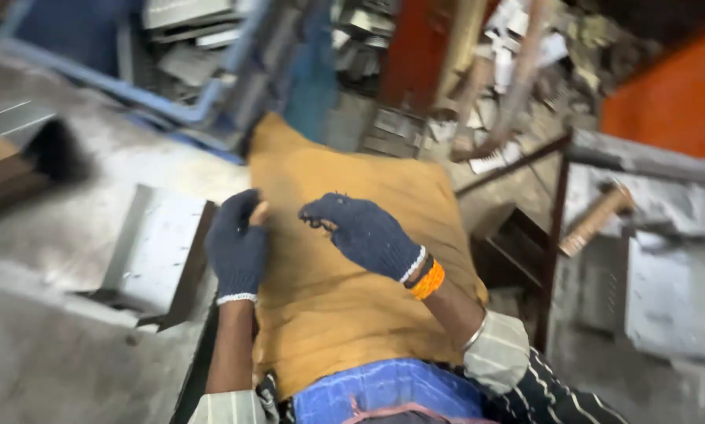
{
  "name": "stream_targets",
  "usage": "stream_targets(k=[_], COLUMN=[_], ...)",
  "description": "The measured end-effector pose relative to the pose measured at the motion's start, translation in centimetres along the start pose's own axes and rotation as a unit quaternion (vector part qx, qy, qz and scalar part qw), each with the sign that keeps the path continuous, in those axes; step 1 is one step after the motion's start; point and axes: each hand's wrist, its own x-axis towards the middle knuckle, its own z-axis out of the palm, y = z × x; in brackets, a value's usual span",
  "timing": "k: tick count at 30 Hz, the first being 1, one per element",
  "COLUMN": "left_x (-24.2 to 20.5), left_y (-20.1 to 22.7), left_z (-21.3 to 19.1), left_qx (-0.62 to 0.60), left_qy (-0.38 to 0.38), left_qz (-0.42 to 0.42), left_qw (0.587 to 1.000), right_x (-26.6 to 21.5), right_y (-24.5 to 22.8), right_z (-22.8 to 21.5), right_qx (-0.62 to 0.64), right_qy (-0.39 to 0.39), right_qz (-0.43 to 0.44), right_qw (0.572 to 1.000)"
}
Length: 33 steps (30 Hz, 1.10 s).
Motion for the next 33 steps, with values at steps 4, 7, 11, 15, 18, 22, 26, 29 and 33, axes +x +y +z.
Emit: stream_targets(k=[4, 7, 11, 15, 18, 22, 26, 29, 33], left_x=[-3.4, -5.6, -4.6, -2.1, 0.3, 1.6, 4.6, 5.3, 4.7], left_y=[-7.3, -14.3, -15.2, -11.0, -2.1, 8.2, 17.7, 19.6, 17.4], left_z=[-4.7, -5.7, -6.9, -11.5, -16.9, -18.7, -18.7, -17.0, -11.4], left_qx=[0.289, 0.378, 0.385, 0.355, 0.472, 0.479, 0.437, 0.336, -0.015], left_qy=[0.167, 0.155, -0.003, 0.102, 0.002, -0.052, 0.004, 0.093, 0.245], left_qz=[-0.017, -0.076, -0.103, 0.052, 0.030, 0.097, 0.368, 0.473, 0.354], left_qw=[0.943, 0.910, 0.917, 0.928, 0.881, 0.871, 0.821, 0.809, 0.902], right_x=[1.3, 1.7, 2.3, 4.4, 6.2, 8.1, 7.7, 6.0, -1.4], right_y=[-2.1, -2.4, -2.9, -4.3, -7.2, -12.2, -11.8, -12.0, -8.5], right_z=[1.4, 2.2, 2.5, 0.8, -0.7, -1.1, -0.2, -3.0, -10.1], right_qx=[0.035, 0.018, 0.032, 0.013, -0.022, -0.121, -0.233, -0.189, -0.033], right_qy=[-0.022, -0.064, -0.095, -0.059, 0.013, 0.107, 0.110, 0.185, 0.331], right_qz=[-0.045, -0.039, -0.024, -0.058, -0.087, -0.216, -0.138, -0.004, -0.040], right_qw=[0.998, 0.997, 0.995, 0.996, 0.996, 0.963, 0.956, 0.964, 0.942])
